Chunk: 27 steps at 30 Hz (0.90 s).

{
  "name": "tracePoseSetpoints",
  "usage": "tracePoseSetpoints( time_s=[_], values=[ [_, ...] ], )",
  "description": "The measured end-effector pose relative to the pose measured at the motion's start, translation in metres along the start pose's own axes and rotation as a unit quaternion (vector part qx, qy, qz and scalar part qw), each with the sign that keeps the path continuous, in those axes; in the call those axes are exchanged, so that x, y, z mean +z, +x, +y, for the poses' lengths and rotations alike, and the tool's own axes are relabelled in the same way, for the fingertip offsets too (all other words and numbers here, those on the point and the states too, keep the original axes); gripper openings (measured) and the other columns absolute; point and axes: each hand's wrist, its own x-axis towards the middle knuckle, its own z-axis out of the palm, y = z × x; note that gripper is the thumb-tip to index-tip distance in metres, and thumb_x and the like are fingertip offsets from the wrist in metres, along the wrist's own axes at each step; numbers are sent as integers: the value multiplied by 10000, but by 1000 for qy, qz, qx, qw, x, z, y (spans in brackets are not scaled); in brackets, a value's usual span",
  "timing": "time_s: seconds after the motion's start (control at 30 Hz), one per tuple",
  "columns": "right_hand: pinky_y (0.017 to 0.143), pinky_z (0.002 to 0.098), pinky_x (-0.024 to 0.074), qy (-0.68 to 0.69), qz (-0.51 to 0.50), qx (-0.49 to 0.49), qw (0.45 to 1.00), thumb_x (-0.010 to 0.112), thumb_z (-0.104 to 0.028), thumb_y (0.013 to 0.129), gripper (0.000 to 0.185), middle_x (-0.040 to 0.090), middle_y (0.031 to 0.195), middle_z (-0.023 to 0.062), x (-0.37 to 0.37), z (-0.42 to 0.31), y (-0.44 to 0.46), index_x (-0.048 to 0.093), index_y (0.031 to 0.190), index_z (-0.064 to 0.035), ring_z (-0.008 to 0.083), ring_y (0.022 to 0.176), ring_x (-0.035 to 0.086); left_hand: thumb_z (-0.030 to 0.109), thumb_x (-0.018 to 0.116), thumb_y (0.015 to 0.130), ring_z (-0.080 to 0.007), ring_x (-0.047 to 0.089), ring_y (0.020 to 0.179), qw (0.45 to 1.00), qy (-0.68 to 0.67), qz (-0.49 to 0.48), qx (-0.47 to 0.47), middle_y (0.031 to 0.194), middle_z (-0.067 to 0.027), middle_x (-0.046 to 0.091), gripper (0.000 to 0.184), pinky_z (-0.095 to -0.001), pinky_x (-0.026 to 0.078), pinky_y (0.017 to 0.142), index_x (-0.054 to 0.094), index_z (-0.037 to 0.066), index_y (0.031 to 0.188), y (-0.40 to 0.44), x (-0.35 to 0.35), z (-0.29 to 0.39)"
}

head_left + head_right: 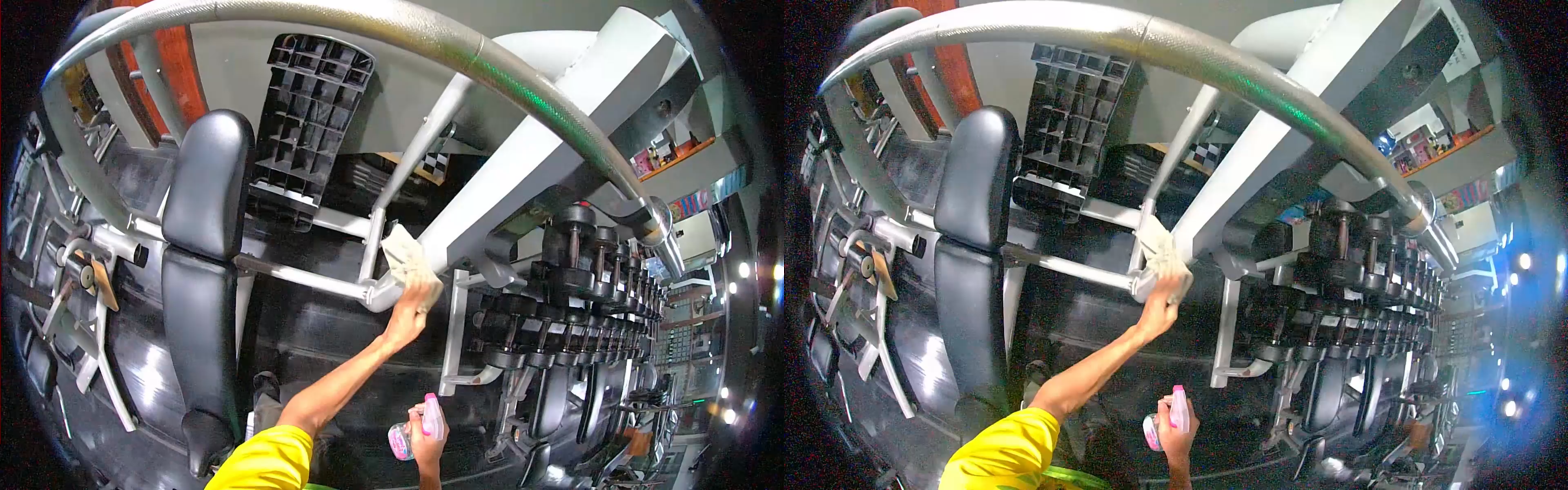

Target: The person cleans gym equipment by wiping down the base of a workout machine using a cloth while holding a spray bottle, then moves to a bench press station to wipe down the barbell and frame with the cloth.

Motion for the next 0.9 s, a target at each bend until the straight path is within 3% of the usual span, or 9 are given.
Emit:
tracePoseSetpoints(
  time_s=[0.13, 0.23, 0.37, 0.43, 0.5, 0.57, 0.63, 0.77, 0.9],
  values=[
    [512, 248, 491, -23, -13, -14, 1000, 639, -14, 831, 107, 611, 725, 40, 2, 2, -3, 582, 922, -15, 98, 551, 594, -38, 606, 671, -410, 349, 1279, 968, 186, -132, 107, 1371, -104, 425, 747, -468, 319, 1075, 412, 154, 1366, -12, -8, -28],
    [516, 246, 486, -13, -10, -3, 1000, 637, -12, 830, 110, 605, 724, 38, 1, 10, -5, 584, 926, -17, 94, 554, 584, -8, 578, 720, -395, 377, 1264, 942, 253, -172, 138, 1350, -55, 460, 651, -428, 346, 1068, 449, 160, 1336, -42, -14, -78],
    [518, 247, 485, -31, -2, 19, 999, 633, -9, 828, 117, 606, 747, 45, -2, 13, -9, 586, 934, -15, 93, 559, 582, 60, 568, 755, -352, 456, 1214, 921, 298, -231, 96, 1278, -123, 515, 564, -413, 388, 1022, 473, 142, 1305, -98, -26, -144],
    [520, 249, 487, -25, 2, 20, 999, 633, -9, 828, 115, 607, 758, 48, -3, 18, -10, 587, 933, -14, 95, 560, 583, 134, 546, 842, -324, 602, 1024, 961, 189, -189, -70, 1058, -192, 618, 384, -399, 482, 864, 532, 102, 1225, -107, -33, -153],
    [521, 251, 489, -21, 5, 21, 1000, 633, -8, 827, 114, 608, 769, 51, -7, 26, -11, 588, 932, -14, 97, 560, 585, 226, 506, 919, -317, 668, 803, 904, -46, -12, -424, 859, -220, 651, 291, -398, 509, 704, 571, 40, 1134, -103, -34, -152],
    [521, 252, 494, -62, 7, -29, 998, 633, -11, 830, 103, 608, 786, 51, -9, 36, -12, 590, 924, -11, 98, 569, 589, 274, 480, 957, -308, 665, 673, 935, 35, 36, -350, 774, -148, 675, 324, -393, 510, 631, 584, 1, 1096, -99, -28, -165],
    [520, 251, 495, -32, 9, -4, 999, 632, -16, 834, 98, 608, 784, 50, -7, 24, -13, 590, 922, -9, 98, 569, 590, 262, 489, 953, -263, 665, 791, 874, -224, 120, -413, 905, -151, 685, 344, -374, 504, 716, 565, -16, 1142, -54, -26, -111],
    [516, 247, 495, 3, 8, 13, 1000, 630, -29, 843, 87, 607, 784, 51, -1, 15, -13, 589, 917, -7, 101, 566, 590, 171, 484, 949, -241, 546, 1137, 946, -180, 121, -240, 1223, -162, 588, 320, -324, 421, 912, 536, -18, 1201, 20, -17, -4],
    [513, 249, 493, 4, 6, -12, 1000, 632, -32, 844, 83, 605, 768, 50, 2, 13, -11, 589, 911, -11, 101, 557, 588, -45, 510, 834, -380, 514, 1155, 989, -98, 111, -3, 1218, -247, 538, 384, -353, 413, 928, 523, 0, 1215, 49, -15, 46]
  ],
)
